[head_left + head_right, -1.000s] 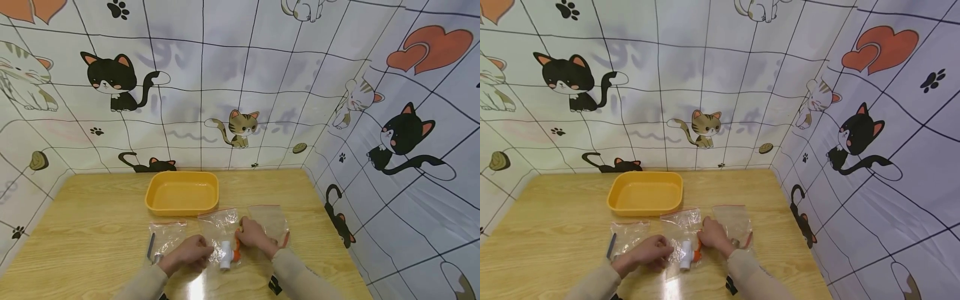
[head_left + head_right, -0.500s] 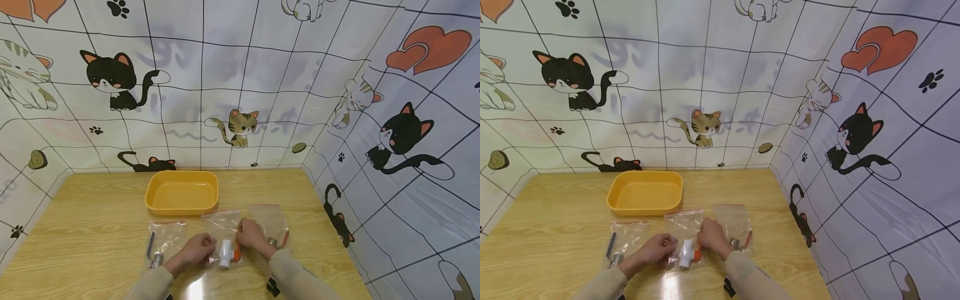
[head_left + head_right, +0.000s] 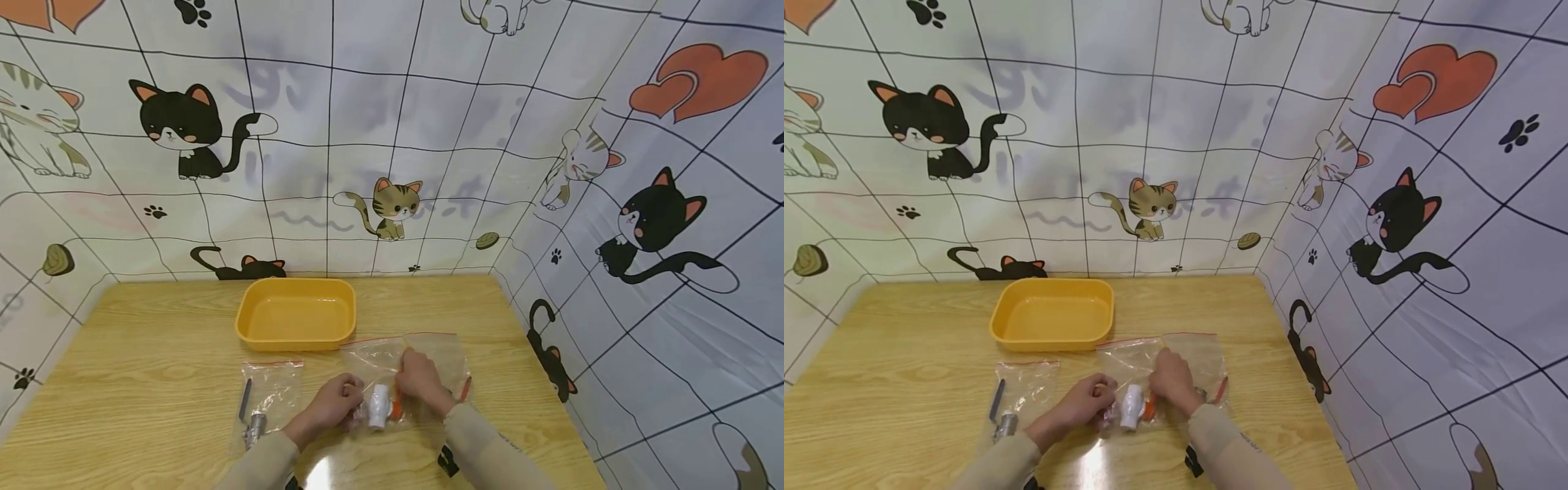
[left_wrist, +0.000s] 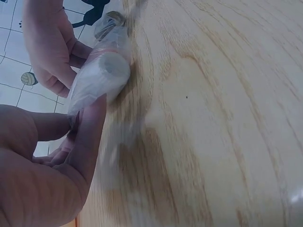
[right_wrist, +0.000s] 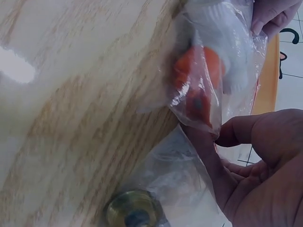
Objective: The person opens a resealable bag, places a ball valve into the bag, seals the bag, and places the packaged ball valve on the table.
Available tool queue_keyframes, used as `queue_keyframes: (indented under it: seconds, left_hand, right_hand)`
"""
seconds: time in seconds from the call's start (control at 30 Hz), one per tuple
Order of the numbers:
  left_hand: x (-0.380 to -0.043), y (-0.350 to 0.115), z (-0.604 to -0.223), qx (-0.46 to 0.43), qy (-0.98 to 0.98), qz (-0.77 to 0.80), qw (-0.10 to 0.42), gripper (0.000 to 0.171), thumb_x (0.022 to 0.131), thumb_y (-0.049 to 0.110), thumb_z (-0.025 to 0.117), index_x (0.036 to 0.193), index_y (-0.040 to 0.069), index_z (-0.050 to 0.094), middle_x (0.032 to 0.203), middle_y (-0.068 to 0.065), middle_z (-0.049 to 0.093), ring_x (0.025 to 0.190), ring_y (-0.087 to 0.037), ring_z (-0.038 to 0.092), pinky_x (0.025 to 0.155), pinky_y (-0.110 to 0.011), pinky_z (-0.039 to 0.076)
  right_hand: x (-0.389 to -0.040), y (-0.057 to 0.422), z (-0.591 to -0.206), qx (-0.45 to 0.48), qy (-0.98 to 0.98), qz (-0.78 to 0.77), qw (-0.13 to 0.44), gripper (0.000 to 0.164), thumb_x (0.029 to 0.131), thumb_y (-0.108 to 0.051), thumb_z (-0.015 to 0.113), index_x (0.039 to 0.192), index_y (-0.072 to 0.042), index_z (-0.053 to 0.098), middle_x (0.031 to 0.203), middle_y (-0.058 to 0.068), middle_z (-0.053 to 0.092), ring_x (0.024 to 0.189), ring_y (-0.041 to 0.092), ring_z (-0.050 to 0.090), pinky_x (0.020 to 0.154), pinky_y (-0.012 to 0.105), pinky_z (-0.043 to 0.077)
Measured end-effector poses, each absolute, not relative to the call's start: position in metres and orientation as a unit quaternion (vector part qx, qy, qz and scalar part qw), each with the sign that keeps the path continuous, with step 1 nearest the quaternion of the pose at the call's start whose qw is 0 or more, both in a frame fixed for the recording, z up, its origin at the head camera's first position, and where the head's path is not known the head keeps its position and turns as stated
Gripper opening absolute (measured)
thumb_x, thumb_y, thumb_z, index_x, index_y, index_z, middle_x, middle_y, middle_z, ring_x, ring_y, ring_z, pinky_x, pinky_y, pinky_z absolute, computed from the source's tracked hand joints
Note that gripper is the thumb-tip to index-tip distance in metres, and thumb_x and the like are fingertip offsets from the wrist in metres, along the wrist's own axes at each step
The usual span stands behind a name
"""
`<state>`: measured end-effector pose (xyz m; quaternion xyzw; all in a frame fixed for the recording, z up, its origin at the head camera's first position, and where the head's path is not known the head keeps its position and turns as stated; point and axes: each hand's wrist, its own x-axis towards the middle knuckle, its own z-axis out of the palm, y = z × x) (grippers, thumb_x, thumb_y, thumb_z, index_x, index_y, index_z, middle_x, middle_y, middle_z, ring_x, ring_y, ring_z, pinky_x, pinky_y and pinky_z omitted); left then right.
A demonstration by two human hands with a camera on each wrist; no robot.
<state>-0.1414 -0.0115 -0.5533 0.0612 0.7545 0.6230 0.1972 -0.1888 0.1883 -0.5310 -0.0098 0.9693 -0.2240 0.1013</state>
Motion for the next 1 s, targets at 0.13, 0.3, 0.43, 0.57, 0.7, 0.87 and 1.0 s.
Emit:
queue_keyframes:
  seconds: [0.13, 0.3, 0.43, 0.57, 0.7, 0.87, 1.0]
  left_hand:
    - [-0.142, -0.011, -0.552, 0.056, 0.753, 0.625, 0.198, 0.024, 0.093, 0.006, 0.055, 0.114, -0.006, 0.052, 0.067, -0.001, 0.056, 0.051, -0.009, 0.051, 0.046, -0.023, 0.047]
    - [-0.140, -0.011, -0.548, 0.053, 0.759, 0.619, 0.192, 0.027, 0.090, 0.004, 0.055, 0.114, -0.007, 0.052, 0.070, -0.004, 0.059, 0.048, -0.007, 0.052, 0.045, -0.025, 0.049]
    - [-0.140, -0.011, -0.548, 0.048, 0.766, 0.611, 0.194, 0.027, 0.089, 0.004, 0.056, 0.114, -0.006, 0.051, 0.073, -0.007, 0.064, 0.047, -0.006, 0.053, 0.044, -0.025, 0.050]
    - [-0.140, -0.012, -0.547, 0.046, 0.773, 0.600, 0.199, 0.030, 0.090, 0.006, 0.056, 0.117, -0.006, 0.050, 0.078, -0.011, 0.067, 0.045, -0.009, 0.056, 0.045, -0.030, 0.053]
    - [-0.140, -0.019, -0.543, 0.056, 0.795, 0.573, 0.191, 0.035, 0.091, 0.009, 0.057, 0.121, -0.008, 0.049, 0.083, -0.013, 0.068, 0.050, -0.015, 0.062, 0.048, -0.034, 0.055]
    - [-0.144, -0.039, -0.530, 0.048, 0.815, 0.554, 0.164, 0.033, 0.093, 0.012, 0.056, 0.122, -0.006, 0.054, 0.091, -0.017, 0.067, 0.061, -0.023, 0.066, 0.052, -0.037, 0.056]
    - [-0.150, -0.069, -0.518, 0.010, 0.826, 0.547, 0.137, 0.026, 0.097, 0.015, 0.056, 0.118, 0.001, 0.060, 0.091, -0.017, 0.064, 0.064, -0.024, 0.065, 0.054, -0.034, 0.056]
  right_hand:
    - [-0.189, 0.188, -0.532, -0.011, 0.970, -0.226, 0.091, 0.015, 0.074, -0.001, 0.059, 0.086, -0.005, 0.052, 0.074, 0.007, 0.054, 0.061, 0.021, 0.048, 0.051, 0.030, 0.037]
    - [-0.190, 0.187, -0.534, -0.006, 0.972, -0.216, 0.087, 0.015, 0.074, -0.002, 0.058, 0.085, -0.005, 0.049, 0.072, 0.007, 0.052, 0.059, 0.021, 0.048, 0.050, 0.031, 0.036]
    - [-0.190, 0.187, -0.535, -0.001, 0.974, -0.209, 0.092, 0.015, 0.075, -0.002, 0.058, 0.085, -0.005, 0.047, 0.071, 0.008, 0.051, 0.059, 0.022, 0.047, 0.050, 0.031, 0.036]
    - [-0.190, 0.187, -0.535, 0.002, 0.974, -0.206, 0.094, 0.014, 0.078, -0.002, 0.058, 0.088, -0.003, 0.048, 0.072, 0.009, 0.051, 0.060, 0.024, 0.048, 0.051, 0.033, 0.037]
    - [-0.190, 0.187, -0.532, -0.001, 0.976, -0.203, 0.082, 0.017, 0.080, -0.003, 0.059, 0.094, -0.001, 0.050, 0.076, 0.012, 0.056, 0.062, 0.026, 0.052, 0.052, 0.036, 0.041]
    - [-0.191, 0.183, -0.521, -0.019, 0.977, -0.213, 0.028, 0.020, 0.084, -0.007, 0.064, 0.103, -0.003, 0.057, 0.084, 0.010, 0.065, 0.066, 0.023, 0.059, 0.053, 0.036, 0.046]
    - [-0.193, 0.171, -0.514, -0.064, 0.963, -0.260, 0.029, 0.019, 0.088, -0.010, 0.062, 0.107, -0.005, 0.062, 0.078, 0.002, 0.064, 0.059, 0.013, 0.053, 0.051, 0.028, 0.042]
